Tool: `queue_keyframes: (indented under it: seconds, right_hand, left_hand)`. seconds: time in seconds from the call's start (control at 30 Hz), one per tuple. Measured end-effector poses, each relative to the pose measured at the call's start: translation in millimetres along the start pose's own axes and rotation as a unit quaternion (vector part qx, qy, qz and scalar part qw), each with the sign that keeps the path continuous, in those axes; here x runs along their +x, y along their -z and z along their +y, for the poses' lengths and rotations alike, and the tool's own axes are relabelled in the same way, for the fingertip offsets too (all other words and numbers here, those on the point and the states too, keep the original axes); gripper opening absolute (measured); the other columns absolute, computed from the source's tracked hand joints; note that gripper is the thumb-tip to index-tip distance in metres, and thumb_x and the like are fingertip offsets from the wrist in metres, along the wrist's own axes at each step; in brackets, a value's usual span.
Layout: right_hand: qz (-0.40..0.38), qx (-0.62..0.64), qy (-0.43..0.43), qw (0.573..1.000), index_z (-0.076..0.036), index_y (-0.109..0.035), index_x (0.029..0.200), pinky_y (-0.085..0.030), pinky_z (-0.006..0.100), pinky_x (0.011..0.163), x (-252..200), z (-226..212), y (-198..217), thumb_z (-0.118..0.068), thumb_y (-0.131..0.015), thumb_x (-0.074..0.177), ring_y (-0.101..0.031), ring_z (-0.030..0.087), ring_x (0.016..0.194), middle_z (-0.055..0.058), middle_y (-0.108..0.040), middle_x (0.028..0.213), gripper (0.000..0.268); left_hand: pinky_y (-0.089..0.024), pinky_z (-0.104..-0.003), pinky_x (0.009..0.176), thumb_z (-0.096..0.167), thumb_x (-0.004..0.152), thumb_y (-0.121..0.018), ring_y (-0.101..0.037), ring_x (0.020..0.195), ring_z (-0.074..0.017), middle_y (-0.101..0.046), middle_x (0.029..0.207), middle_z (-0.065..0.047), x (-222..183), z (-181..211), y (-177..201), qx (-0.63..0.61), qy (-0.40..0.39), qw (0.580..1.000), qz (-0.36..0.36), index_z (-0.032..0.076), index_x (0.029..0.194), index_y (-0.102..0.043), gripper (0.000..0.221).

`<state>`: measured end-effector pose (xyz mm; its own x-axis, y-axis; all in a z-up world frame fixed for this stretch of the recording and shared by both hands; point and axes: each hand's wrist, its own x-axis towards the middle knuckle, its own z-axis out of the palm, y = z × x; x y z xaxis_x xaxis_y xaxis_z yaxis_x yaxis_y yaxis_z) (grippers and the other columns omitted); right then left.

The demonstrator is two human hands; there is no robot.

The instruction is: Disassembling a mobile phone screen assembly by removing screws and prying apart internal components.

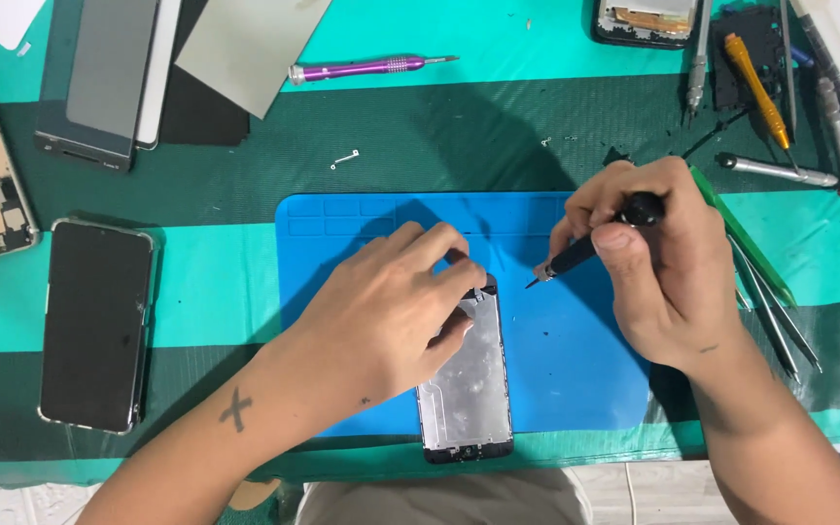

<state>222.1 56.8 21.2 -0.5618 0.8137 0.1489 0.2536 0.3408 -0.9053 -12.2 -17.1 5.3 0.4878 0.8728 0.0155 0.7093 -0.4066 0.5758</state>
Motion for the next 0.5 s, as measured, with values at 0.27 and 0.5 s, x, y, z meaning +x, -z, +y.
queue_keyframes:
  seconds: [0.27,0.5]
  right_hand:
    - [-0.015,-0.001,0.010,1.000,-0.001,-0.039,0.106,-0.057,0.034,0.071,1.1,0.1,1.1,-0.030,-0.040,0.110,-0.070,0.028,0.076,0.017,-0.053,0.090,0.029]
    - [-0.028,-0.113,-0.020,0.993,0.000,-0.047,0.107,-0.050,0.031,0.068,2.4,-8.6,6.0,-0.023,-0.041,0.111,-0.072,0.020,0.077,0.011,-0.064,0.094,0.025]
  left_hand:
    - [-0.045,-0.045,0.077,0.021,0.091,-0.072,-0.050,0.086,-0.0294,-0.056,0.109,-0.009,4.4,-3.6,1.2,-0.087,0.021,0.996,-0.022,0.010,0.105,-0.064,0.019]
    - [-0.039,-0.044,0.075,0.023,0.095,-0.067,-0.049,0.090,-0.0276,-0.055,0.113,-0.006,4.0,-1.3,3.3,-0.102,0.051,0.992,-0.052,0.014,0.104,-0.063,0.013]
